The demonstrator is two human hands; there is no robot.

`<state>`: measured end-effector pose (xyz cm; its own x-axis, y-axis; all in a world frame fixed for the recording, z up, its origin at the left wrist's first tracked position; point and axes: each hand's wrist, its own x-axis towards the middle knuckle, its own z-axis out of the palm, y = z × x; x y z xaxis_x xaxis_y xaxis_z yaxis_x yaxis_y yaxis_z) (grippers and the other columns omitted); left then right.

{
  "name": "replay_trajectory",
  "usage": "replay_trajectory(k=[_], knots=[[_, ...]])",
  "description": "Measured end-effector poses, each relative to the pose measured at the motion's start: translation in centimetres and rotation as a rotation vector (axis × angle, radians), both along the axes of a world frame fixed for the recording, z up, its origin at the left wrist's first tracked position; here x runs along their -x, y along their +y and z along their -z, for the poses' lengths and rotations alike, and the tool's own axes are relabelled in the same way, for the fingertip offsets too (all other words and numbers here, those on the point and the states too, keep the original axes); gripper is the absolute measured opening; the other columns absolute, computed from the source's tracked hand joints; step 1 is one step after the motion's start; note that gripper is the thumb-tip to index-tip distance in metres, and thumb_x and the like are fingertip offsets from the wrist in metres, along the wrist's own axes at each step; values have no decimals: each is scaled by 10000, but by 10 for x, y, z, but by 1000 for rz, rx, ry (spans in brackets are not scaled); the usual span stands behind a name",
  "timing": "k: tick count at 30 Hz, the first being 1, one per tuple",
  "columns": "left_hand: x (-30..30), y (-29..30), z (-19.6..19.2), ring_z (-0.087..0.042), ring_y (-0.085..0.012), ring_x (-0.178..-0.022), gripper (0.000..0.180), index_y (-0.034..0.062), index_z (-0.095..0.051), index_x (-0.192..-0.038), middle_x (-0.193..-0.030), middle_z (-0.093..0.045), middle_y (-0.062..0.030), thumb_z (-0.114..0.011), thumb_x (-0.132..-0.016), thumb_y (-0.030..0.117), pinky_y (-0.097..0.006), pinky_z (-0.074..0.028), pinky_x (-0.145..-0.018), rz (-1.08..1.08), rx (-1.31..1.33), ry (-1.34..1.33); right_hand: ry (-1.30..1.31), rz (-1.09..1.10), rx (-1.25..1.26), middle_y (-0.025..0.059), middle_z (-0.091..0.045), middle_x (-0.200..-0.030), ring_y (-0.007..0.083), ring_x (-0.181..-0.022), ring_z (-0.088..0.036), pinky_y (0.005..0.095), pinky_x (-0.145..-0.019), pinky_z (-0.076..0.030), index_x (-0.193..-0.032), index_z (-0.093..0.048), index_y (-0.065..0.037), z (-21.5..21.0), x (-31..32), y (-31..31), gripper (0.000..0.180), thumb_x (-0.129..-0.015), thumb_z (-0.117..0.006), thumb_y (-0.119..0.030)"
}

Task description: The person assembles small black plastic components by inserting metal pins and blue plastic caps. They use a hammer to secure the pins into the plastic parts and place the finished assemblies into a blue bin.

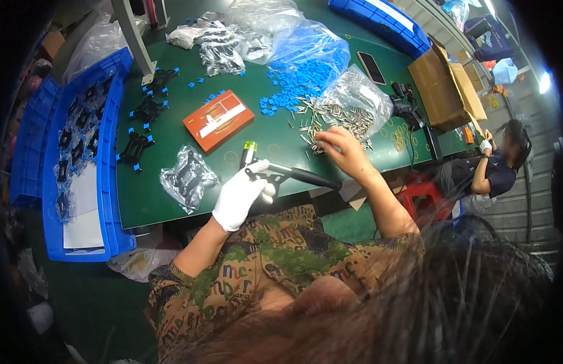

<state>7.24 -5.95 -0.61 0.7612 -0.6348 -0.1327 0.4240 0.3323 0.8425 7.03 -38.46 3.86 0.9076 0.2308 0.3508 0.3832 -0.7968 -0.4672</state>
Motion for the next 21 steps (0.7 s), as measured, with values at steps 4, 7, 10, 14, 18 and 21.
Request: replay_trajectory(k=[4, 7, 10, 14, 18, 21], knots=[[17, -8, -6, -679, -185, -820, 453, -70, -469, -1467, -971, -695, -147, -556, -1037, 40, -319, -591, -782, -15, -85, 47, 56, -94, 240, 59, -632, -979, 283, -976, -612, 404, -867, -452, -1166, -723, -109, -6, 6, 8, 241, -928, -689, -101], [25, -3, -2, -684, -186, -829, 452, -75, -474, -1460, -971, -698, -147, -568, -1036, 53, -322, -593, -785, -2, -97, 47, 50, -175, 400, 25, -620, -1015, 241, -1018, -602, 412, -874, -422, -1187, -733, -197, -12, 0, 9, 303, -904, -658, -118], [33, 2, 1, -683, -171, -826, 445, -67, -494, -1450, -976, -703, -127, -576, -1039, 82, -311, -583, -787, -2, -157, 26, 26, -242, 520, 5, -606, -1013, 216, -1035, -598, 415, -872, -417, -1167, -744, -243, -12, -9, 5, 316, -891, -631, -140], [39, 5, 10, -680, -139, -822, 419, -30, -544, -1432, -994, -711, -93, -578, -1043, 121, -285, -559, -786, 7, -204, 32, 23, -259, 483, 17, -602, -999, 223, -1026, -596, 416, -878, -416, -1117, -746, -198, -4, -14, 7, 217, -929, -641, -177], [42, 5, 6, -684, -137, -817, 381, -23, -571, -1402, -982, -711, -92, -570, -1049, 120, -279, -557, -775, 21, -212, 15, 6, -207, 435, 29, -610, -986, 230, -1021, -601, 413, -887, -417, -1064, -741, -140, -3, -10, 12, 153, -941, -677, -204], [45, 5, 5, -683, -131, -800, 361, -20, -586, -1383, -965, -712, -87, -568, -1051, 119, -269, -553, -767, 22, -221, -38, -42, -154, 290, 35, -629, -990, 235, -1021, -610, 411, -897, -419, -1055, -737, -116, -10, -2, 17, 160, -916, -707, -190]])
